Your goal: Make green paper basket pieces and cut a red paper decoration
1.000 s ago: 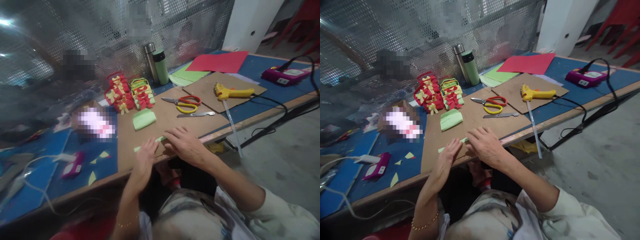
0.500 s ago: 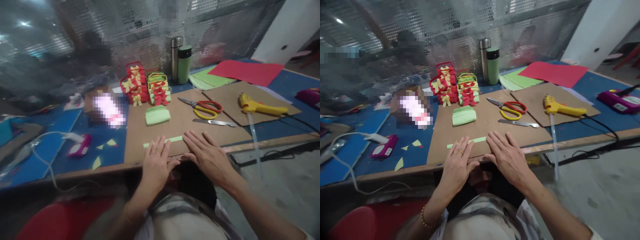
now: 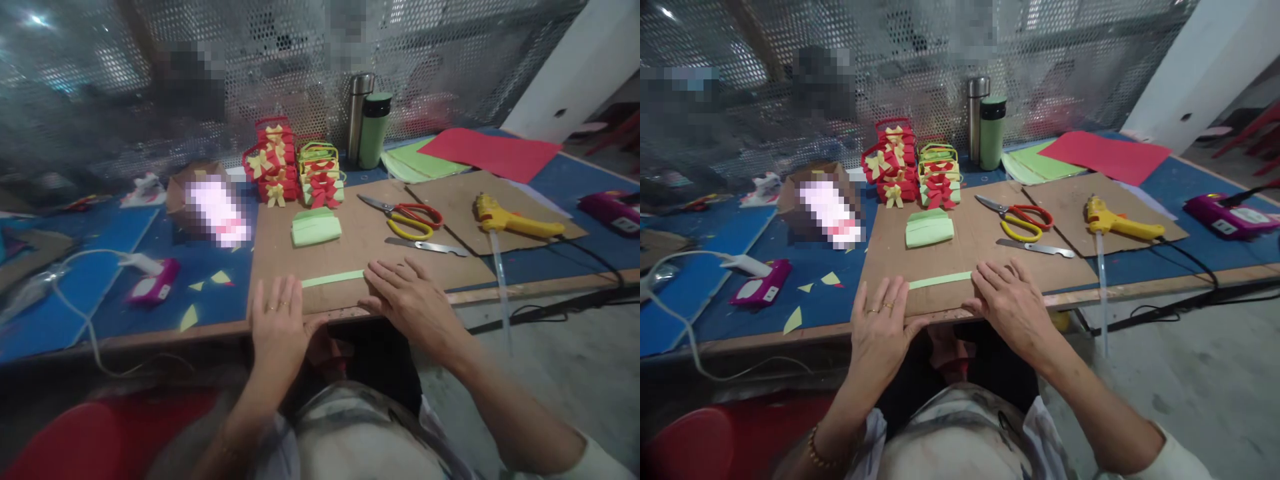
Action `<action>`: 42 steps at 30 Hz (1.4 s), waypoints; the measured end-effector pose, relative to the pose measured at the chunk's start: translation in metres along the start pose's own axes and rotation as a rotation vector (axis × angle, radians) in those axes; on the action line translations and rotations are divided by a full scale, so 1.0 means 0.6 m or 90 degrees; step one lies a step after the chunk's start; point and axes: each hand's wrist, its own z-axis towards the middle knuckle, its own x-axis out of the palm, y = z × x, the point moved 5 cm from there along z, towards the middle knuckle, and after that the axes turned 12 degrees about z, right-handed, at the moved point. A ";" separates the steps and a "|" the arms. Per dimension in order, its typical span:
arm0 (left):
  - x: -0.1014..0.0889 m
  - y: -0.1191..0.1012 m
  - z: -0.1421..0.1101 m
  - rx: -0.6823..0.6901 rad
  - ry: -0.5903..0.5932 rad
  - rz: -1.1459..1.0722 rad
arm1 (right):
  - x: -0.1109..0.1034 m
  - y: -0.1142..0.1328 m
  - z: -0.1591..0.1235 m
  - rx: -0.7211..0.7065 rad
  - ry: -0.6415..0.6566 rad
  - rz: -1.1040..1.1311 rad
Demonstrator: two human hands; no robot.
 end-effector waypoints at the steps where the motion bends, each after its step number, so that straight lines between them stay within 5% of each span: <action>1: -0.002 0.000 0.009 0.004 0.000 0.006 | -0.005 -0.004 0.008 -0.003 0.016 0.017; 6: -0.007 -0.001 0.067 0.042 0.063 0.085 | -0.015 -0.027 0.047 0.002 0.066 0.073; 13: -0.003 -0.008 0.109 0.118 0.067 0.012 | 0.008 -0.045 0.056 -0.034 0.058 0.047; 16: -0.007 0.004 0.115 0.067 0.096 -0.160 | 0.004 -0.056 0.054 0.000 0.028 0.127; 22: 0.009 0.022 0.112 -0.144 0.320 -0.601 | -0.007 -0.068 0.058 0.049 -0.015 0.306; 29: -0.029 0.038 0.115 -0.175 0.154 -0.602 | 0.001 -0.066 0.055 0.052 0.000 0.111; 32: -0.048 0.020 0.099 -0.250 0.141 -0.890 | -0.012 -0.050 0.051 0.039 -0.070 -0.004; 36: -0.062 -0.045 0.077 -0.249 0.316 -1.261 | -0.043 -0.004 0.043 -0.002 -0.199 0.031; 42: -0.047 -0.082 0.061 -0.297 0.407 -1.304 | -0.081 0.091 0.028 -0.141 -0.231 0.253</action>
